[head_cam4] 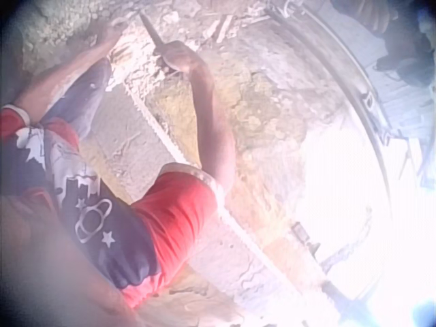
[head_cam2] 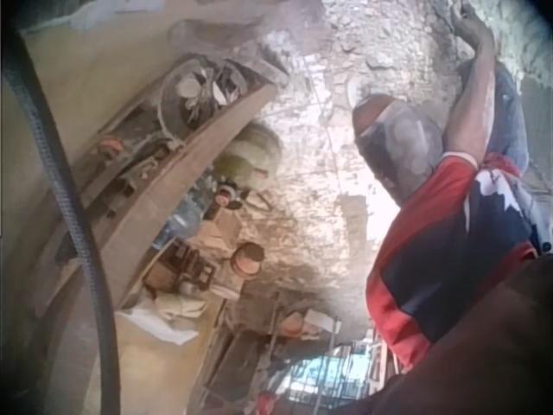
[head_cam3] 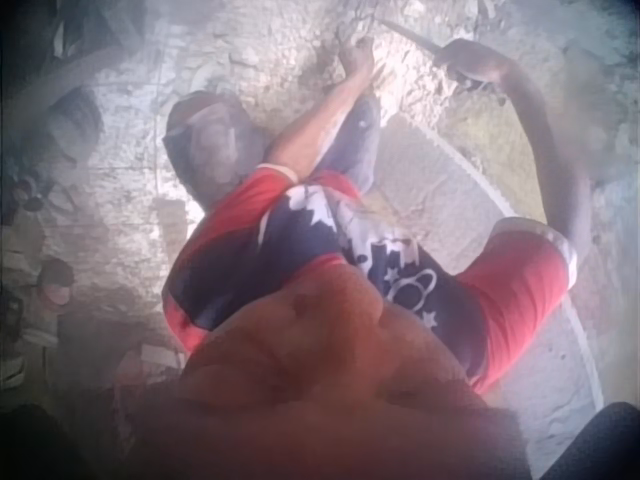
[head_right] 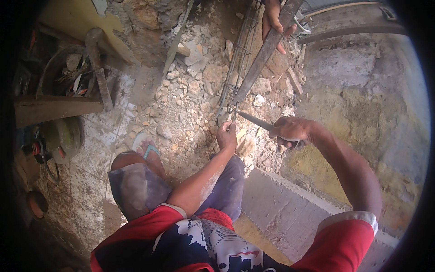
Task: The person uses a hammer to bend and secure wire ties around a rebar cage structure. They repeatedly hammer the wire ties to fasten the rebar pieces together while another person assists by holding the structure.
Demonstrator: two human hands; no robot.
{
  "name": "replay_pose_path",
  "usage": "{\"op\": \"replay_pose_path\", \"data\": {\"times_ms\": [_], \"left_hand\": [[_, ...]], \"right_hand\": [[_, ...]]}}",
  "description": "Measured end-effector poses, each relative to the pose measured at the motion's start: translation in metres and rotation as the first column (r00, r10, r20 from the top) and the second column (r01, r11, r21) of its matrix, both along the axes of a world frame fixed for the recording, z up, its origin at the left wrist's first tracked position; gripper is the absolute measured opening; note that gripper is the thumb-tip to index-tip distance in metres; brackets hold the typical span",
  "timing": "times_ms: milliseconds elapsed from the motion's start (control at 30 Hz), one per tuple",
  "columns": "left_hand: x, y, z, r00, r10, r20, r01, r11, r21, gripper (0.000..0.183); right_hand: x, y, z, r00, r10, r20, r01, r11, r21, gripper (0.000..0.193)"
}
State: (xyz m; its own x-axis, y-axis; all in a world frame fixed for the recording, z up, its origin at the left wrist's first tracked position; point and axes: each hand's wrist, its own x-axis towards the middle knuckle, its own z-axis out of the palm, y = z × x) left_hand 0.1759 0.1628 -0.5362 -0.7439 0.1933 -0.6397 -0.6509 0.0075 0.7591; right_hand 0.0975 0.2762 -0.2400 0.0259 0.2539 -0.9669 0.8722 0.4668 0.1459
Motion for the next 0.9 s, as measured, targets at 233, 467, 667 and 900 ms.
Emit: {"op": "replay_pose_path", "data": {"times_ms": [233,467,667,900], "left_hand": [[-0.003,-0.004,0.008,1.000,-0.026,0.014,0.025,0.999,0.024,0.023],[-0.002,-0.003,0.009,1.000,-0.011,0.012,0.010,0.999,0.045,0.027],[-0.005,-0.006,0.018,1.000,-0.006,-0.026,0.007,0.999,0.040,0.030],[-0.006,-0.009,0.018,0.999,-0.036,-0.017,0.037,0.998,0.042,0.034]], "right_hand": [[0.011,0.006,-0.003,0.999,-0.031,-0.030,0.030,0.999,-0.013,0.030],[0.028,-0.033,0.000,0.994,-0.053,-0.097,0.060,0.996,0.072,0.030],[0.010,-0.044,0.021,1.000,-0.007,-0.020,0.008,0.997,0.076,0.030],[-0.002,-0.036,0.022,0.997,-0.071,0.020,0.070,0.996,0.064,0.021]]}}
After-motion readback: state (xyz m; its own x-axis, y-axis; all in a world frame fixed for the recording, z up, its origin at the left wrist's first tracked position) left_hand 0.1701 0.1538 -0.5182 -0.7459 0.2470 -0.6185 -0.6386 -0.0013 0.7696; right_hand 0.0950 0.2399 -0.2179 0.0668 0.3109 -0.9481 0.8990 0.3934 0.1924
